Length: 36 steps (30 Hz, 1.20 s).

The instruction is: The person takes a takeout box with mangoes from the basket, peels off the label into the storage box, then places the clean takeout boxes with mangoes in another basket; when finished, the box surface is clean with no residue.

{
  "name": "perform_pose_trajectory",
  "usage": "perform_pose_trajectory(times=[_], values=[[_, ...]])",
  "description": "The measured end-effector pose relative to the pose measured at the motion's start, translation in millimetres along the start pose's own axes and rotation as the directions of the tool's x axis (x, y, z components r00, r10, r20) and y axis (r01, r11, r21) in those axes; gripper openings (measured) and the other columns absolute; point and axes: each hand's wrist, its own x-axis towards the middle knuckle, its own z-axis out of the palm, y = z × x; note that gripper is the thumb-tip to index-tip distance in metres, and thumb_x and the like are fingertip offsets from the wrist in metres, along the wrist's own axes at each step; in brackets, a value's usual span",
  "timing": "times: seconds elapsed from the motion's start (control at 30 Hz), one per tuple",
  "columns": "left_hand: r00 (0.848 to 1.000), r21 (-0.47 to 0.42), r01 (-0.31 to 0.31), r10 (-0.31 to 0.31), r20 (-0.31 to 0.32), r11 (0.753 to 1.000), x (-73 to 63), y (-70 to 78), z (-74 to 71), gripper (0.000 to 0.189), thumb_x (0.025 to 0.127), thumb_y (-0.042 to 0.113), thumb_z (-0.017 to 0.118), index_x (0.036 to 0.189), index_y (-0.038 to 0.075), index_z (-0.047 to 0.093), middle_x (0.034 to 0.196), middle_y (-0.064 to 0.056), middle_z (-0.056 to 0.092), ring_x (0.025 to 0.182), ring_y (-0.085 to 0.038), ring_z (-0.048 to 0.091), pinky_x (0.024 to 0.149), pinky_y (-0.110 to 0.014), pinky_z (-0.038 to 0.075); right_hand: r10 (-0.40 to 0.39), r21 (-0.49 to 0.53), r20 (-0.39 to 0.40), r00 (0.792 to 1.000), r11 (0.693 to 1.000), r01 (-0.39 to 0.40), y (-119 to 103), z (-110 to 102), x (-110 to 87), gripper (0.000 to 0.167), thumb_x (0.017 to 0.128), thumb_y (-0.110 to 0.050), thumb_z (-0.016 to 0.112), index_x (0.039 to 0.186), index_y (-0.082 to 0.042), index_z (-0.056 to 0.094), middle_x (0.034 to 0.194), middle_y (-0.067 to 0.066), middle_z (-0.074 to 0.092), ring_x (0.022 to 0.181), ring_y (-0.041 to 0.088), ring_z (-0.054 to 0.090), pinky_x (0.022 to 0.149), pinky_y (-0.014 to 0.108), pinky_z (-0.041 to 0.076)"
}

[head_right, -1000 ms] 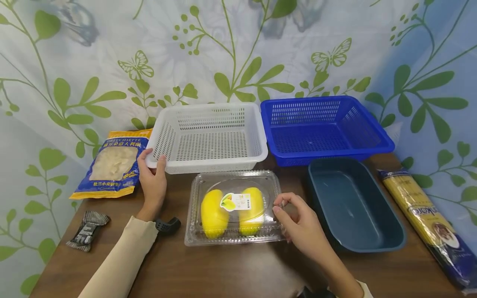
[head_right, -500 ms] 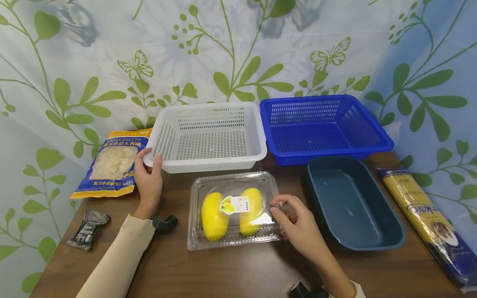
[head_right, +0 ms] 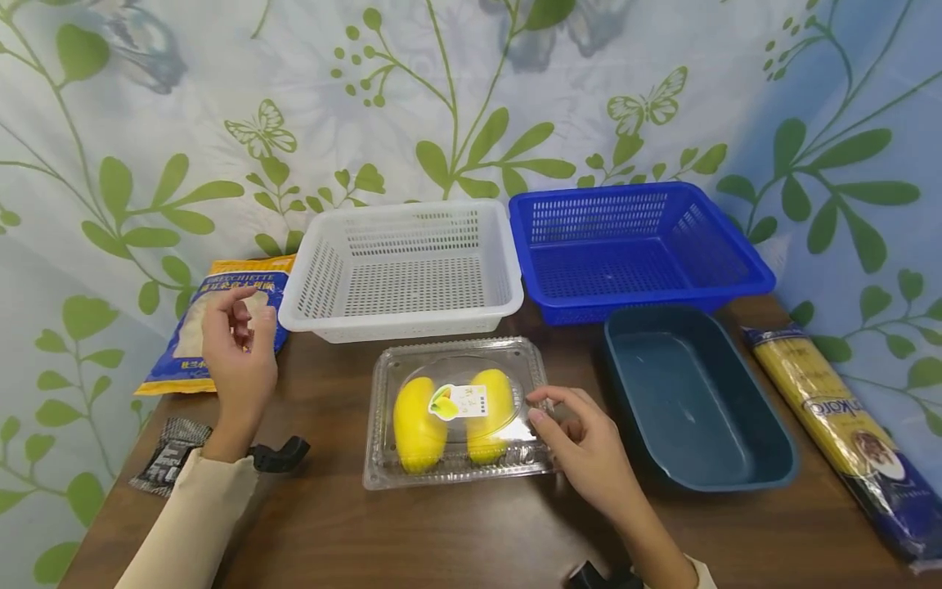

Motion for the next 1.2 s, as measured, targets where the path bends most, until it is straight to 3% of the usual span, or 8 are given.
perform_pose_trajectory(times=[0.1,0.23,0.37,0.53,0.6,0.67,0.83,1.2], values=[[0.978,0.022,-0.155,0.150,0.142,0.988,-15.0,9.6,-10.0,0.036,0.091,0.012,0.068,0.125,-0.002,0.065,0.094,-0.014,0.050,0.076,-0.021,0.041,0.066,-0.028,0.031,-0.006,0.005,-0.002,1.000,1.000,0.006,-2,-1,-0.5,0.023,0.102,-0.017,0.064,0.126,-0.017,0.065,0.114,0.003,0.055,0.047,0.017,0.047,0.043,0.036,0.049],[0.895,0.023,-0.231,0.203,0.397,0.973,-42.4,23.8,-15.5,0.041,0.089,0.013,0.073,0.128,0.005,0.064,0.096,-0.009,0.056,0.079,-0.019,0.048,0.068,-0.027,0.039,0.008,0.005,-0.018,1.000,1.000,-0.008,-2,-2,-2.1,0.023,0.103,-0.017,0.064,0.125,-0.017,0.065,0.117,0.002,0.055,0.048,0.018,0.049,0.045,0.037,0.051],[0.808,0.058,-0.137,0.078,0.584,0.989,-71.3,33.8,-13.1,0.049,0.093,0.018,0.074,0.139,0.016,0.058,0.102,-0.002,0.058,0.080,-0.016,0.051,0.069,-0.028,0.044,0.020,-0.005,-0.029,0.999,1.000,-0.020,-1,-2,-4.3,0.022,0.103,-0.018,0.063,0.125,-0.016,0.065,0.120,0.003,0.055,0.049,0.019,0.051,0.046,0.038,0.053],[0.684,0.107,0.052,-0.113,0.720,0.993,-92.3,44.0,-5.9,0.057,0.101,0.033,0.065,0.154,0.030,0.043,0.106,0.003,0.057,0.078,-0.016,0.053,0.062,-0.025,0.044,0.025,-0.009,-0.036,0.999,1.000,-0.026,0,-2,-5.6,0.022,0.103,-0.018,0.064,0.125,-0.016,0.066,0.121,0.002,0.056,0.049,0.020,0.053,0.045,0.038,0.052],[0.633,0.112,0.092,-0.146,0.760,0.989,-96.3,47.4,-2.7,0.064,0.102,0.038,0.063,0.159,0.033,0.035,0.104,0.006,0.057,0.077,-0.015,0.053,0.062,-0.024,0.045,0.019,-0.003,-0.042,0.999,1.000,-0.019,1,-2,-5.6,0.022,0.103,-0.017,0.064,0.124,-0.015,0.066,0.120,0.002,0.056,0.048,0.019,0.052,0.045,0.038,0.052],[0.605,0.087,0.120,-0.143,0.783,0.989,-98.7,49.6,0.3,0.071,0.102,0.038,0.064,0.162,0.034,0.027,0.103,0.006,0.057,0.074,-0.013,0.052,0.061,-0.025,0.046,0.012,0.000,-0.052,0.999,1.000,-0.012,1,-2,-5.4,0.022,0.103,-0.016,0.064,0.124,-0.015,0.066,0.119,0.002,0.056,0.048,0.018,0.050,0.044,0.038,0.051],[0.611,-0.031,0.174,-0.084,0.787,0.984,-103.0,49.7,5.1,0.077,0.099,0.027,0.069,0.163,0.029,0.027,0.096,0.001,0.053,0.071,-0.017,0.051,0.061,-0.030,0.049,0.011,-0.014,-0.080,0.997,1.000,-0.012,2,0,-5.6,0.021,0.103,-0.018,0.064,0.123,-0.017,0.067,0.116,0.000,0.056,0.046,0.014,0.044,0.042,0.034,0.048],[0.638,-0.157,0.314,-0.085,0.765,0.936,-109.6,49.7,9.8,0.072,0.097,0.015,0.072,0.159,0.025,0.037,0.088,-0.005,0.048,0.058,-0.019,0.033,0.052,-0.024,0.032,-0.051,-0.049,-0.108,0.993,0.998,0.046,3,3,-5.6,0.025,0.103,-0.016,0.063,0.127,-0.019,0.068,0.117,-0.001,0.057,0.046,0.014,0.045,0.042,0.030,0.043]])
